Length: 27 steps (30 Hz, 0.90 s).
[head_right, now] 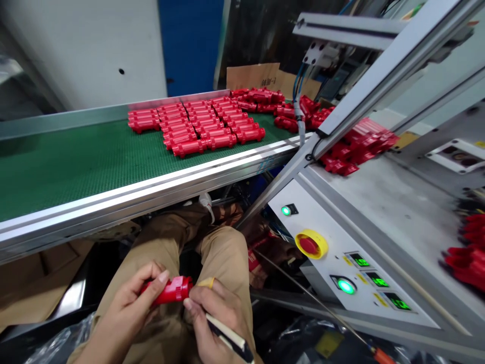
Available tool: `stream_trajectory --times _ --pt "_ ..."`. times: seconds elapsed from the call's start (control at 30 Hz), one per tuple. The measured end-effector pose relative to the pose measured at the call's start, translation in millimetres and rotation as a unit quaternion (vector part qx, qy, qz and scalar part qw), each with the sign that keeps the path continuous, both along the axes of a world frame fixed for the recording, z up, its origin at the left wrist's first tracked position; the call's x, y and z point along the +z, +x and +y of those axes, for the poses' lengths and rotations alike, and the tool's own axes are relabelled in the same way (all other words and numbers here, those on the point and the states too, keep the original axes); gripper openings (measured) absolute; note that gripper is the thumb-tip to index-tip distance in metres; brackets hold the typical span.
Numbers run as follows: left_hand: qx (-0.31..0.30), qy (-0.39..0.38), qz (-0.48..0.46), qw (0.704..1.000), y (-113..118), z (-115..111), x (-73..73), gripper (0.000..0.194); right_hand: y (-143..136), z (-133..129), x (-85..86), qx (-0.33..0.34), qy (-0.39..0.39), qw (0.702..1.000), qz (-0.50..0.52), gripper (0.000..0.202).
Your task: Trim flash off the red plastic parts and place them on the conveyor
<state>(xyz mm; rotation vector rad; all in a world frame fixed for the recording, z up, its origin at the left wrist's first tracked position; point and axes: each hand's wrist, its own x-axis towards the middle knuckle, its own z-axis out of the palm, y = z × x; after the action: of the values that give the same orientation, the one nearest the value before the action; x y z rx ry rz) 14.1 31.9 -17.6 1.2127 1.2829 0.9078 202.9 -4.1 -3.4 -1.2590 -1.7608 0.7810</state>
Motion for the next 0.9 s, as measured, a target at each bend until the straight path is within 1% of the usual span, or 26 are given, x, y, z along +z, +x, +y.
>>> stream_trajectory --times 0.07,0.17,0.23,0.33,0.43,0.47,0.53,0.6,0.63,0.73,0.83,0.9 --pt "-0.003 0.015 0.009 1.0 -1.1 1.3 -2.3 0.038 -2.0 -0.6 -1.4 0.014 0.008 1.0 0.009 0.014" --pt "0.0 0.032 0.021 0.999 -1.0 1.4 -4.8 0.035 -5.6 -1.7 -3.0 0.011 0.01 1.0 0.009 0.016" --pt "-0.008 0.038 0.03 0.999 -2.6 1.7 -5.8 0.037 -6.2 -2.2 -3.0 0.005 -0.003 1.0 0.003 0.014" --pt "-0.02 0.024 0.053 0.998 -10.5 6.2 -6.3 0.042 -3.2 -2.4 -1.2 0.002 -0.033 0.999 -0.004 0.013" --pt "-0.021 -0.011 0.068 0.997 -18.9 16.1 -3.0 0.041 0.5 -1.6 1.3 0.013 -0.052 0.998 -0.018 0.014" --pt "-0.039 -0.029 0.058 0.997 -20.2 19.6 -0.4 0.04 1.0 -1.1 2.1 0.02 -0.056 0.998 -0.024 0.015" --pt "-0.11 -0.075 0.014 0.991 -19.8 24.7 6.2 0.042 0.7 0.6 3.7 0.033 -0.053 0.998 -0.031 0.015" --pt "-0.182 -0.119 -0.034 0.975 -17.0 25.6 12.9 0.046 -0.3 2.8 6.0 0.041 -0.046 0.998 -0.032 0.014" --pt "-0.196 -0.134 -0.057 0.97 -15.5 24.3 15.4 0.046 -0.5 3.9 7.4 0.041 -0.042 0.998 -0.03 0.014" --pt "-0.175 -0.152 -0.131 0.964 -13.1 15.8 16.9 0.038 0.3 6.7 11.5 0.033 -0.042 0.998 -0.028 0.013" --pt "-0.146 -0.152 -0.176 0.962 -12.2 6.4 9.9 0.032 0.7 8.6 14.3 0.037 -0.039 0.998 -0.023 0.014" --pt "-0.128 -0.172 -0.2 0.956 -10.9 2.2 3.8 0.031 -1.3 9.4 15.7 0.047 -0.031 0.998 -0.02 0.017"
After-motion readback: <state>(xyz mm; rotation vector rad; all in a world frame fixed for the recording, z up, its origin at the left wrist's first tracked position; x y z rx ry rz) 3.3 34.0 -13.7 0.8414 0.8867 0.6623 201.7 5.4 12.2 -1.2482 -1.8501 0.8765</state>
